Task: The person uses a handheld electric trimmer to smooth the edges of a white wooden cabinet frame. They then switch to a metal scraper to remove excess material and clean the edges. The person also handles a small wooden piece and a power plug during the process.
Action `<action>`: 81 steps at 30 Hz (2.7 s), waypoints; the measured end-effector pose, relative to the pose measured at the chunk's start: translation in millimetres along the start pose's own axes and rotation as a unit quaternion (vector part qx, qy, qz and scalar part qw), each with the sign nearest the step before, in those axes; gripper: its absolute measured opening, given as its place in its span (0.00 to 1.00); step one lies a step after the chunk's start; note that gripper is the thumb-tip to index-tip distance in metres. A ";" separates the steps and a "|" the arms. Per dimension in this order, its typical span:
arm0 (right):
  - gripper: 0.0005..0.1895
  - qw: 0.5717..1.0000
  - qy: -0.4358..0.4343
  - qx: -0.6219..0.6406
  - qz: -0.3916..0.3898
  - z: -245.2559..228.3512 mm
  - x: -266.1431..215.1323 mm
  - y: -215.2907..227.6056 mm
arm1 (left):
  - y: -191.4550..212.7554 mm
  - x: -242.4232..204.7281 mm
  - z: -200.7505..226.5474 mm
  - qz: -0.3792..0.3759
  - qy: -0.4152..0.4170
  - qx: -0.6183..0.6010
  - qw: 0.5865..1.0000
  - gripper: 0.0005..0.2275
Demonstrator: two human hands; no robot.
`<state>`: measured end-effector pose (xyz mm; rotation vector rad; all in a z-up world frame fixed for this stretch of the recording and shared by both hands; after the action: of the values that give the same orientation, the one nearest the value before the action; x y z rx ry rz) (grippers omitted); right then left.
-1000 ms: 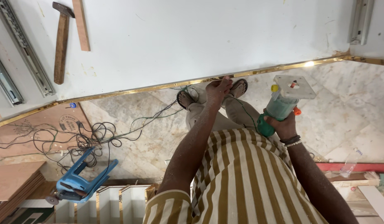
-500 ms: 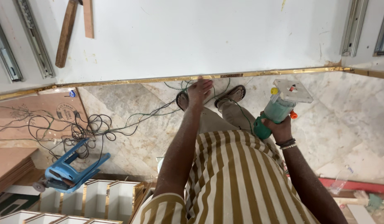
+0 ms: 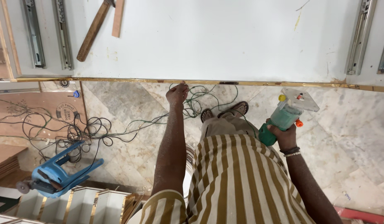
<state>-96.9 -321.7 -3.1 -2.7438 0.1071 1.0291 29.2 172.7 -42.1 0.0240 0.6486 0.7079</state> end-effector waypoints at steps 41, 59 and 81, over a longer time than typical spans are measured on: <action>0.32 0.883 -0.171 0.196 -0.391 -36.3 44.8 -80.5 | -125.7 -320.0 -26.7 -0.273 -0.026 0.383 0.882 0.43; 0.24 0.891 -0.283 0.216 -0.283 26.5 73.1 17.2 | -215.2 -317.0 -103.6 -0.317 0.024 0.292 0.902 0.48; 0.21 0.903 -0.293 0.163 -0.269 43.0 95.4 8.8 | -217.7 -291.2 -136.9 -0.313 0.022 0.300 0.901 0.44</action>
<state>-53.8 -320.3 -98.9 -1.8922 -0.4946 1.4338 -84.7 -198.7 -44.2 0.3552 0.8416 -0.1332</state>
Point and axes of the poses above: each hand's wrist, its own x-axis towards the middle knuckle, its own y-axis out of the back of the hand, z = x × y, the point moved 6 cm from there along x, towards the middle knuckle, and after that the axes turned 8 degrees about -y, right-handed, at the moved point
